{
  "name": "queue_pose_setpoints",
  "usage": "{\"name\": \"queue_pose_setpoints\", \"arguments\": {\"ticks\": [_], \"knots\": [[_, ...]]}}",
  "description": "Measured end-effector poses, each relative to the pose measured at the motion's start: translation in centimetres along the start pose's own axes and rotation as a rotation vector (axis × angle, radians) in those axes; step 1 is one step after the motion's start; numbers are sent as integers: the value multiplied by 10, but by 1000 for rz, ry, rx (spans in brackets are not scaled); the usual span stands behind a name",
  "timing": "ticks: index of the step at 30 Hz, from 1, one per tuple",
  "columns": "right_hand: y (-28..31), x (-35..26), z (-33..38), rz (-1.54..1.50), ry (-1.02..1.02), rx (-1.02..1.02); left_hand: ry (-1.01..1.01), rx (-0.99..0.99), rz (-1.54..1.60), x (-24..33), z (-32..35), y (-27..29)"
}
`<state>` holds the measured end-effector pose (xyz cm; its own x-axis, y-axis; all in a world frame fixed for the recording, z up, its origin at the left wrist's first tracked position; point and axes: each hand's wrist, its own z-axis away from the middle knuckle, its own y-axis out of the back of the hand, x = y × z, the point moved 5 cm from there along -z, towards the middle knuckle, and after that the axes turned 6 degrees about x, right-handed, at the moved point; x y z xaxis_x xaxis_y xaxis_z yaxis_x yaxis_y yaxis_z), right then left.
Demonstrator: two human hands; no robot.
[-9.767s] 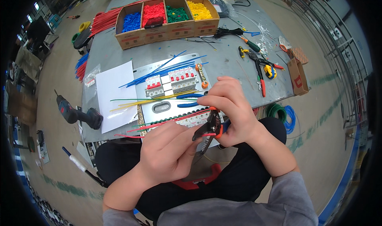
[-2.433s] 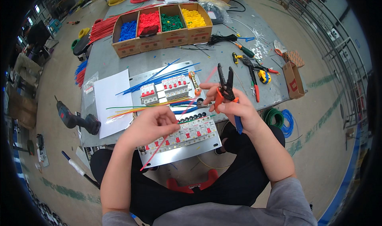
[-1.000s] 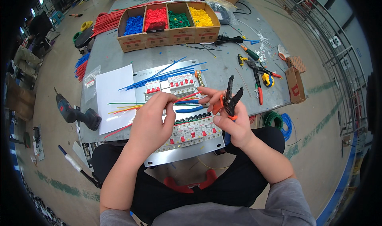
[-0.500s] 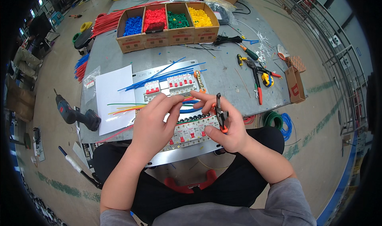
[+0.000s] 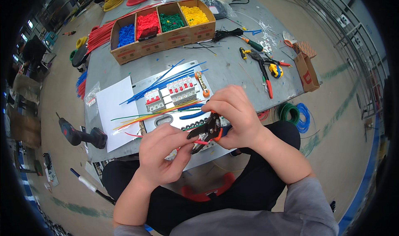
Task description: The person strips insulation from multiple colored wires using wire strippers and inserts them into terminals on a DIN rail-mounted electrical panel. The person handles red, green, yellow, and blue wires one at a time, cutting and stripping them before placing them into the panel.
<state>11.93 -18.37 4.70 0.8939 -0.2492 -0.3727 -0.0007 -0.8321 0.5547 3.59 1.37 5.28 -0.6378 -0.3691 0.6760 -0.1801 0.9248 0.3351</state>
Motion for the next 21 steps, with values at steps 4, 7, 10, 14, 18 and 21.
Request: {"name": "queue_pose_setpoints", "arguments": {"ticks": [4, 7, 10, 14, 18, 21], "knots": [[0, -1, -2, -8, 27, 26, -29, 28, 16, -1, 2, 0], [0, -4, -3, -28, 35, 30, -37, 23, 9, 0, 1, -1], [-2, -4, -2, -50, 37, 35, -50, 5, 4, 3, 0, -2], [-4, -4, -2, -64, 35, 27, -52, 6, 6, 4, 1, -2], [-5, -5, -2, -78, 37, 29, -35, 24, 8, 3, 1, -1], [-5, -5, -2, -92, 46, 32, -41, 17, -2, 4, 1, 0]]}}
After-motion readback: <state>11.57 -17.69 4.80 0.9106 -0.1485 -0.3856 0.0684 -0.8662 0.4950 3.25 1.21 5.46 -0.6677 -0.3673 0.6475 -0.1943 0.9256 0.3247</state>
